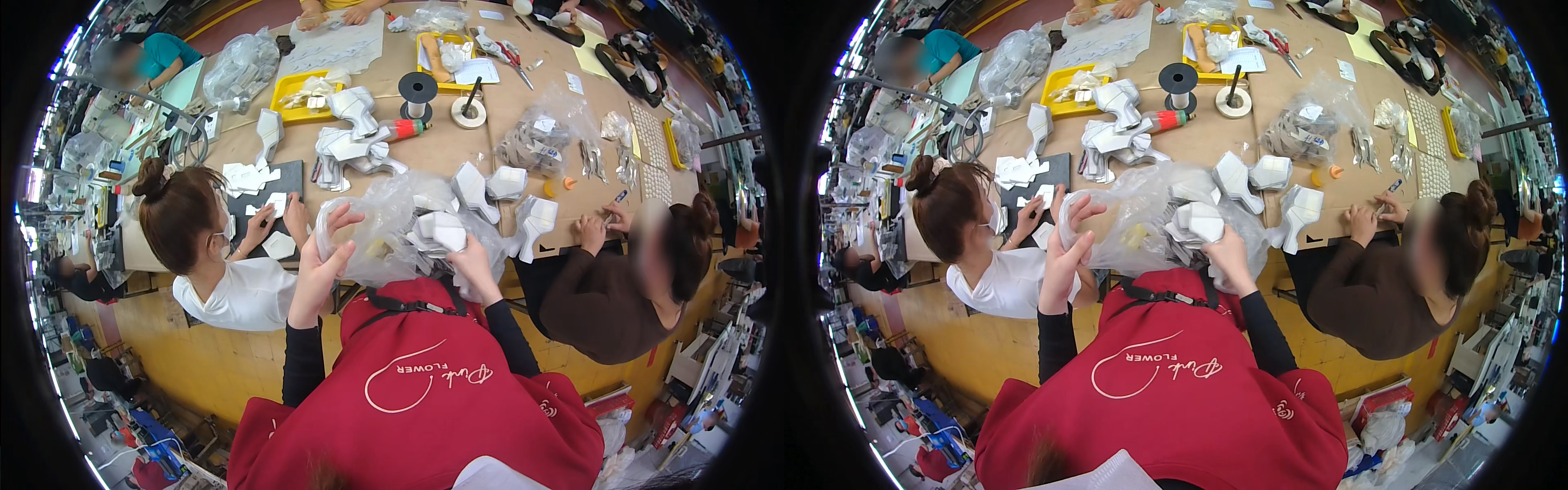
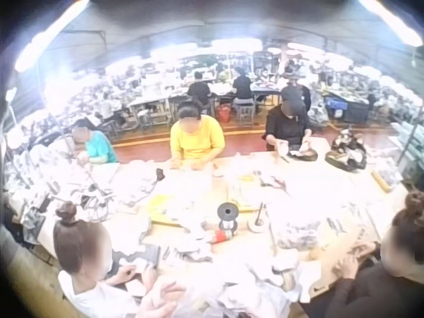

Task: The person repeatedly picks up stacks of small flat items, places them into clear plastic bags, and seals them. The person also handles white paper or fabric pieces and places them into bags. The workspace is a shared table with other workers performing similar tasks.

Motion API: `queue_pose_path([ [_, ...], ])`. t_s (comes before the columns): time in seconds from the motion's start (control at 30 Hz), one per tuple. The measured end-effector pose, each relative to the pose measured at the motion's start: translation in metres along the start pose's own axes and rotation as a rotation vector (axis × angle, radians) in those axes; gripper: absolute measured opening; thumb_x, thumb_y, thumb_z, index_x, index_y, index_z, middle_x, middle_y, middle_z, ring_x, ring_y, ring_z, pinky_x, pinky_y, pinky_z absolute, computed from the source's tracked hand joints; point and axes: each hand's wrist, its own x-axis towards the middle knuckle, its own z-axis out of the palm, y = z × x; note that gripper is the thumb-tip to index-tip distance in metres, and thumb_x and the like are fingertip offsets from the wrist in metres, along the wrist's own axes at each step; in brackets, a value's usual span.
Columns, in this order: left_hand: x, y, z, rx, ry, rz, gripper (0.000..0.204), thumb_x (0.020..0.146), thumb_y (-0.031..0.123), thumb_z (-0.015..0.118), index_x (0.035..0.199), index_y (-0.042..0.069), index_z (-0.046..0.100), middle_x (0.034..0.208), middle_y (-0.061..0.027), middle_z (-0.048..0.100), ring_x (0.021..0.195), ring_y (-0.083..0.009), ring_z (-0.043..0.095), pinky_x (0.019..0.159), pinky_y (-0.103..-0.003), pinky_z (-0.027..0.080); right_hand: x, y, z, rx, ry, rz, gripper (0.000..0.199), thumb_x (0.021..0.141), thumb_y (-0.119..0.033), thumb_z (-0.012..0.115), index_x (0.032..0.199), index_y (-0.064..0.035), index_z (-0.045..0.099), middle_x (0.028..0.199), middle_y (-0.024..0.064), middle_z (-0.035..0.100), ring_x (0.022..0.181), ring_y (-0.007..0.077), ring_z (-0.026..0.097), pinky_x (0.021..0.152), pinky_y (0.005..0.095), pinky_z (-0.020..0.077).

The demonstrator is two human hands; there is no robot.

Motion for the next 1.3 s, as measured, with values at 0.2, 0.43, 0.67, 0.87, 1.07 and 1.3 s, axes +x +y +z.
queue_pose_path([
  [0.2,0.005,-0.016,-0.020,0.016,0.231,-0.077,0.052,0.091,0.014,0.061,0.137,0.002,0.039,0.118,-0.0080,0.060,0.059,-0.0011,0.044,0.051,-0.017,0.034,-0.011,-0.028,-0.055,0.922,-0.534,0.376,0.029,0.070,-0.006,0.063,0.097,0.0059,0.058,0.078,0.0095,0.061,0.060,0.0135,0.054,0.056,0.0264,0.0438],
  [0.43,0.014,-0.040,0.008,1.073,0.806,0.592,0.070,0.080,0.008,0.072,0.135,0.000,0.030,0.134,-0.0213,0.038,0.130,-0.0365,0.038,0.107,-0.048,0.032,-0.037,-0.086,-0.086,1.288,-0.674,0.255,0.037,0.073,-0.003,0.062,0.108,0.0058,0.053,0.086,0.0132,0.061,0.065,0.0147,0.055,0.061,0.0258,0.0444],
  [0.67,0.011,-0.019,0.086,-0.428,-0.094,0.178,0.109,0.077,0.030,0.080,0.152,0.009,0.004,0.151,-0.0195,0.026,0.137,-0.0291,0.034,0.112,-0.041,0.029,-0.050,-0.178,-0.074,0.630,0.038,-0.313,0.062,0.078,-0.004,0.064,0.135,0.0017,0.041,0.108,0.0147,0.063,0.091,0.0258,0.063,0.080,0.0328,0.0495],
  [0.87,0.023,0.011,0.082,-0.651,0.137,0.030,0.067,0.089,0.028,0.068,0.140,0.008,0.030,0.133,-0.0104,0.048,0.119,-0.0223,0.052,0.100,-0.039,0.044,-0.073,-0.196,-0.091,0.311,0.099,-0.664,0.070,0.082,-0.007,0.068,0.143,0.0010,0.034,0.120,0.0227,0.058,0.102,0.0292,0.063,0.087,0.0344,0.0497],
  [1.07,0.022,0.021,0.068,-0.800,0.116,0.036,0.046,0.094,0.029,0.060,0.131,0.006,0.045,0.123,-0.0078,0.057,0.113,-0.0214,0.057,0.097,-0.041,0.047,-0.070,-0.197,-0.089,0.471,0.139,-0.702,0.035,0.081,0.003,0.067,0.115,0.0007,0.064,0.098,0.0142,0.068,0.083,0.0254,0.067,0.076,0.0296,0.0523],
  [1.3,0.016,0.018,0.060,-0.798,0.141,0.079,0.049,0.091,0.028,0.065,0.129,0.005,0.045,0.119,-0.0078,0.059,0.109,-0.0209,0.059,0.094,-0.041,0.049,-0.070,-0.212,-0.101,0.133,0.262,-1.012,0.019,0.072,0.005,0.072,0.090,0.0009,0.069,0.086,0.0106,0.065,0.076,0.0236,0.064,0.067,0.0316,0.0504],
])
